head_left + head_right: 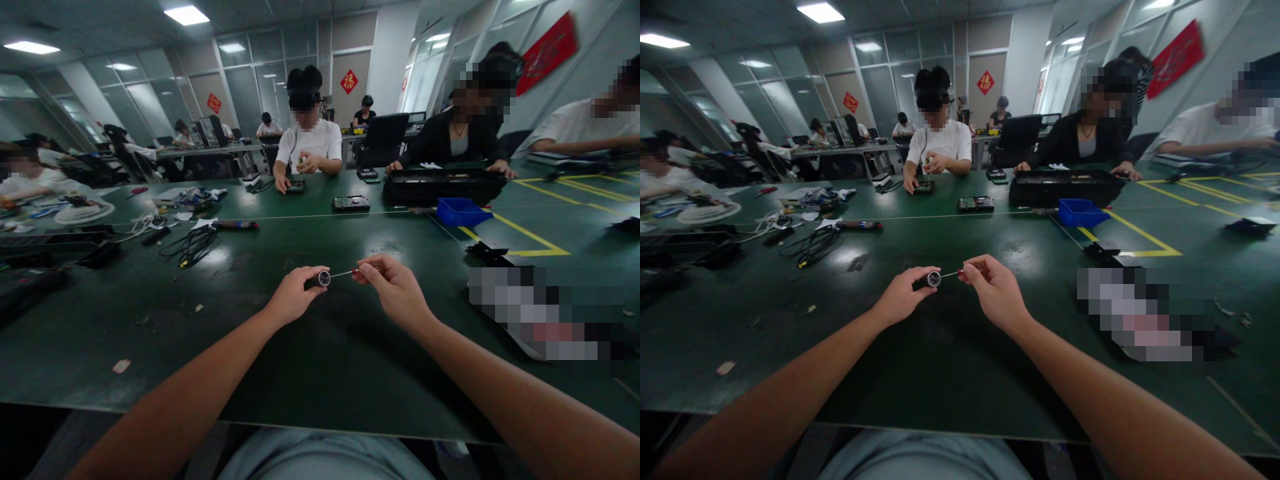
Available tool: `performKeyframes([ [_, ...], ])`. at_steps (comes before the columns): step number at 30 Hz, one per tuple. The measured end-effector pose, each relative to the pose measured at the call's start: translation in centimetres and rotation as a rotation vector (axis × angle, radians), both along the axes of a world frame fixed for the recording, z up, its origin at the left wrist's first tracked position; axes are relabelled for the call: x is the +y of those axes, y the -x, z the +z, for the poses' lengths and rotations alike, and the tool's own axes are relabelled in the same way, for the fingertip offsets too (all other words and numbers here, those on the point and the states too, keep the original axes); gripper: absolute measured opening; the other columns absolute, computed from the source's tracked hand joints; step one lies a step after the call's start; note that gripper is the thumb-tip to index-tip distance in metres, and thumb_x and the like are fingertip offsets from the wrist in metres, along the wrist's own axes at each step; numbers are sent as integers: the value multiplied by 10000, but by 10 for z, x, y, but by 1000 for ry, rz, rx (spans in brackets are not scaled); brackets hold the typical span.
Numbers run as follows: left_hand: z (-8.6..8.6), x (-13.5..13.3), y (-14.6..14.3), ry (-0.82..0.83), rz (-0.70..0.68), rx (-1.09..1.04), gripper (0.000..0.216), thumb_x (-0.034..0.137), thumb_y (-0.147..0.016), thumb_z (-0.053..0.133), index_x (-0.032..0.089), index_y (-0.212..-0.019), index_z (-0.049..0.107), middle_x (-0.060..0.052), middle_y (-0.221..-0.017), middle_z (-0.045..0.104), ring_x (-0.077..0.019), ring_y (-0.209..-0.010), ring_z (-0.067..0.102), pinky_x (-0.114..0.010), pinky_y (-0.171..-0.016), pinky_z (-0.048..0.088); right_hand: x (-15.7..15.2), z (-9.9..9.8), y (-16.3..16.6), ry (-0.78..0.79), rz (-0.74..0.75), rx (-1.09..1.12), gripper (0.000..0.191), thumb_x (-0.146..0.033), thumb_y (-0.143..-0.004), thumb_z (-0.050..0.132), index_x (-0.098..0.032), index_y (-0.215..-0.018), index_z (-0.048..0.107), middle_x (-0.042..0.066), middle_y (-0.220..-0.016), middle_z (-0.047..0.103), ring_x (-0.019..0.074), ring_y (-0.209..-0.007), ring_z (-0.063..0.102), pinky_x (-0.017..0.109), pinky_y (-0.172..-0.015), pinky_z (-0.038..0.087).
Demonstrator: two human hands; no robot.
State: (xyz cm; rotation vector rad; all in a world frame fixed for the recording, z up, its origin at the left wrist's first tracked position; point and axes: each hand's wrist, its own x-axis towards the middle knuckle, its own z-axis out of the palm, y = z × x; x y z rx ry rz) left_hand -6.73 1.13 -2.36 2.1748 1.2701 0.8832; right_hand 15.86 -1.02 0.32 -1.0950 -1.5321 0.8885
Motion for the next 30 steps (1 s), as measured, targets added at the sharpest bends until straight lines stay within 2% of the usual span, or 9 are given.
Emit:
performKeyframes([
  [8, 1, -1, -1, -10, -18, 13, 410, 212, -868, 677, 257, -1273, 632, -40, -1226, 667, -235, -1147, 587, -420, -1039, 421, -2, 5, 1, 24, -140, -130, 277, -447, -915, 566, -186, -911, 660, 65, -786, 722, 202, -734, 670, 366, -718, 513],
  [12, 1, -2, -1, -5, -16, 16, 409, 213, -869, 679, 250, -1273, 631, -47, -1230, 664, -235, -1148, 587, -417, -1038, 422, -2, 6, 0, 30, -162, -169, 288, -461, -911, 571, -193, -891, 675, 58, -769, 721, 200, -712, 661, 349, -675, 489],
  [16, 0, -1, 0, -13, -19, 21, 418, 220, -866, 688, 255, -1278, 630, -45, -1226, 666, -230, -1139, 591, -408, -1031, 426, -1, 4, -2, 20, -177, -250, 346, -528, -882, 602, -207, -768, 663, 37, -680, 691, 179, -613, 614, 331, -603, 438],
  [19, -1, -1, 0, -10, -17, 25, 420, 216, -858, 697, 255, -1272, 635, -45, -1220, 668, -230, -1136, 594, -409, -1034, 426, 1, 2, -3, 12, -152, -257, 334, -522, -881, 604, -212, -764, 649, 25, -665, 671, 168, -589, 590, 320, -576, 420],
  [23, 0, 0, 0, -5, -14, 20, 414, 201, -858, 692, 248, -1266, 638, -48, -1222, 669, -232, -1143, 591, -410, -1035, 423, 1, -1, -3, -7, -69, -212, 206, -411, -884, 605, -211, -892, 651, 24, -755, 679, 188, -700, 632, 331, -649, 460],
  [26, 0, 0, 0, -10, -12, 19, 408, 193, -854, 697, 247, -1255, 644, -43, -1213, 673, -228, -1134, 592, -405, -1030, 421, 1, -2, -2, -11, -14, -236, 146, -331, -898, 555, -217, -896, 648, 20, -783, 669, 194, -745, 637, 337, -684, 464],
  [30, 1, -1, -1, -2, -9, 24, 381, 195, -852, 700, 242, -1228, 657, -44, -1197, 680, -228, -1122, 596, -408, -1024, 426, 0, -1, -1, 31, 38, -204, 248, -403, -955, 478, -219, -892, 631, -1, -691, 627, 177, -666, 611, 325, -647, 458],
])
